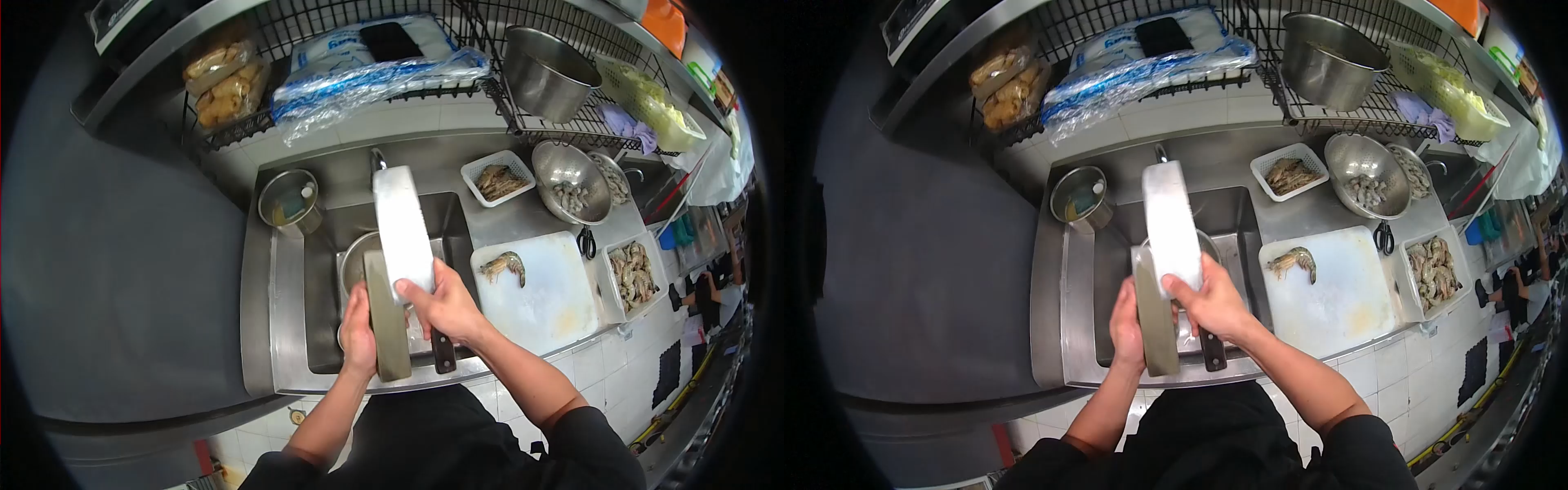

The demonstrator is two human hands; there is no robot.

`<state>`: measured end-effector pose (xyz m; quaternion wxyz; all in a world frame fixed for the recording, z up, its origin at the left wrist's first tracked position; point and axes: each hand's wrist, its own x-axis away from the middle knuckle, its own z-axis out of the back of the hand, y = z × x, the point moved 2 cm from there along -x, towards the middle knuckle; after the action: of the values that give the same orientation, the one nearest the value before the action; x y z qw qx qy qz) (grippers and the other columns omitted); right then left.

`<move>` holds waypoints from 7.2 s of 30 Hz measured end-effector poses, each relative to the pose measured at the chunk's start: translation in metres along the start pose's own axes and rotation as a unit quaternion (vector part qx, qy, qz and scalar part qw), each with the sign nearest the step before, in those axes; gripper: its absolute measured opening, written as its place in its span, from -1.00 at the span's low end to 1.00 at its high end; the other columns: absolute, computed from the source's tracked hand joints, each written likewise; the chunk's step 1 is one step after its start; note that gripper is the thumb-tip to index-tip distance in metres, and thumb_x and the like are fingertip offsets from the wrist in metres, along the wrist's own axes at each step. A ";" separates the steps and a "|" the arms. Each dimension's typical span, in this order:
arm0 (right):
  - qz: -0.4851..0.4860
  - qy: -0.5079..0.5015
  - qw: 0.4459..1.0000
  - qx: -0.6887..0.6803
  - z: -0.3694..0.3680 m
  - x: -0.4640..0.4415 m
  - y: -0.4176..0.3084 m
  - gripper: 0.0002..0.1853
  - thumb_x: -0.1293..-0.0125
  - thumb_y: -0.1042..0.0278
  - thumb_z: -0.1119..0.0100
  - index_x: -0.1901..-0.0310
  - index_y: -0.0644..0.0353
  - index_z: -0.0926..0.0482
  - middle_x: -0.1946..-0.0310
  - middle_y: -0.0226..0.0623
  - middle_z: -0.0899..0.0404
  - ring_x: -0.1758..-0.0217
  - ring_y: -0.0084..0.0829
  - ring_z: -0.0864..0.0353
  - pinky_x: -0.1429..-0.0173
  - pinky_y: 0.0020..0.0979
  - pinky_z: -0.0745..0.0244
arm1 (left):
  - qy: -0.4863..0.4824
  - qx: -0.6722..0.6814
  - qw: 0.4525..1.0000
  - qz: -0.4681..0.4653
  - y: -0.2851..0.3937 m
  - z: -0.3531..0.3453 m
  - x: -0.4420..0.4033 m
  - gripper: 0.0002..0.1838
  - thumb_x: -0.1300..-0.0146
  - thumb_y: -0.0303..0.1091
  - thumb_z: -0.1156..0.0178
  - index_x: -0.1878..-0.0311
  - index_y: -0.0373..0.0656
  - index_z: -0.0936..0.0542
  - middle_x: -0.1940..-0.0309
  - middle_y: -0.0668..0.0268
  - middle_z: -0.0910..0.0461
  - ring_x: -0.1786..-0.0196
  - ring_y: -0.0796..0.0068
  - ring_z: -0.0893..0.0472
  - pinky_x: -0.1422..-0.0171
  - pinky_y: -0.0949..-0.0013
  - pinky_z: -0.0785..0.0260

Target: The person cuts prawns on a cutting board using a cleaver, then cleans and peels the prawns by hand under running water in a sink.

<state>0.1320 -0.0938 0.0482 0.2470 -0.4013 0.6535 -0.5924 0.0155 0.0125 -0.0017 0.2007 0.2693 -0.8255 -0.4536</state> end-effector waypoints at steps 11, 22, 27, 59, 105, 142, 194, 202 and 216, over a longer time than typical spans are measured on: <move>-0.167 0.188 0.968 0.011 0.094 0.082 0.086 -0.66 -0.40 0.39 -0.17 -0.08 0.35 -0.33 0.69 -0.41 -0.36 0.79 -0.54 -0.35 0.73 -0.41 -0.30 | 0.051 -0.182 0.969 0.160 -0.070 0.097 -0.193 -0.54 -0.24 -0.51 -0.14 -0.23 -0.18 -0.37 0.16 0.18 -0.56 0.22 0.35 -0.60 0.18 0.27 -0.54; -0.258 0.238 0.926 0.138 0.062 0.109 0.128 -0.71 -0.40 0.21 -0.20 0.21 0.27 -0.38 0.68 -0.35 -0.36 0.70 -0.52 -0.39 0.61 -0.36 -0.25 | -0.153 -0.761 0.628 -0.047 -0.085 0.114 -0.434 -0.39 -0.12 -0.37 -0.19 -0.31 -0.23 -0.47 -0.27 -0.08 -0.47 -0.33 -0.01 -0.47 -0.40 0.19 -0.33; -0.282 0.235 0.924 0.105 0.051 0.094 0.147 -0.73 -0.41 0.23 -0.18 0.20 0.27 -0.40 0.67 -0.34 -0.40 0.69 -0.52 -0.41 0.61 -0.36 -0.27 | -0.113 -0.787 0.604 -0.066 -0.058 0.055 -0.421 -0.61 -0.16 -0.44 -0.15 -0.10 -0.10 -0.61 -0.01 -0.01 -0.64 -0.10 -0.07 -0.61 -0.20 0.11 -0.46; -0.185 0.267 0.823 -0.466 0.059 -0.170 0.239 -0.83 -0.59 0.21 0.23 -0.01 0.11 -0.26 0.32 -0.13 -0.53 0.46 -0.19 -0.56 0.43 -0.13 -0.56 | 0.035 0.026 0.965 0.259 -0.185 0.032 -0.300 -0.73 -0.24 -0.73 -0.08 -0.01 -0.39 -0.46 0.09 -0.01 -0.57 0.00 0.06 -0.63 -0.15 0.09 -0.59; -0.097 0.020 0.983 -0.154 0.054 0.079 0.086 -0.21 -0.47 -0.44 0.45 0.57 0.17 -0.35 0.83 -0.32 -0.29 0.86 -0.48 -0.28 0.80 -0.45 -0.22 | -0.298 0.034 0.946 0.120 -0.049 -0.096 0.004 -0.05 -0.17 -0.03 -0.44 -0.49 -0.20 -0.16 -0.32 -0.02 -0.40 -0.35 0.06 -0.45 -0.44 0.05 -0.30; -0.076 0.003 0.993 -0.086 0.063 0.107 0.069 -0.21 -0.51 -0.38 0.44 0.66 0.15 -0.31 0.82 -0.36 -0.26 0.85 -0.52 -0.25 0.76 -0.45 -0.21 | -0.306 -0.037 0.951 0.038 -0.005 -0.123 -0.016 -0.28 -0.26 -0.14 -0.39 -0.36 -0.29 -0.34 -0.18 -0.02 -0.54 -0.20 0.08 -0.60 -0.24 0.24 -0.47; -0.164 0.319 0.924 -0.131 0.309 0.313 0.210 -0.66 -0.45 0.18 -0.09 0.05 0.36 -0.38 0.69 -0.38 -0.37 0.76 -0.56 -0.38 0.70 -0.42 -0.29 | -0.189 -0.693 0.691 -0.080 -0.371 -0.267 0.005 -0.35 -0.55 0.05 0.27 -0.49 -0.25 -0.20 -0.54 0.03 -0.10 -0.61 0.03 0.03 -0.62 0.06 0.29; -0.153 0.278 0.942 -0.106 0.333 0.300 0.211 -0.66 -0.43 0.21 -0.07 0.07 0.40 -0.42 0.64 -0.25 -0.47 0.75 -0.46 -0.42 0.67 -0.34 -0.33 | -0.220 -0.720 0.653 -0.080 -0.378 -0.270 0.015 -0.30 -0.57 0.06 0.44 -0.56 -0.28 0.00 -0.60 0.06 0.06 -0.65 0.08 0.20 -0.64 0.05 0.46; -0.101 0.294 0.948 0.066 0.327 0.291 0.232 -0.59 -0.37 0.15 -0.09 0.05 0.44 -0.45 0.30 0.27 -0.60 0.13 0.23 -0.59 -0.01 0.00 -0.46 | -0.206 -0.714 0.665 -0.079 -0.383 -0.269 0.010 -0.24 -0.55 0.16 0.44 -0.57 -0.23 0.04 -0.61 0.13 0.07 -0.66 0.17 0.22 -0.64 0.08 0.51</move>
<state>0.1774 -0.5256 -0.1900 0.0091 -0.2561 0.6123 -0.7480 0.2633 -0.3362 -0.1928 0.1196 0.0070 -0.2452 -0.9620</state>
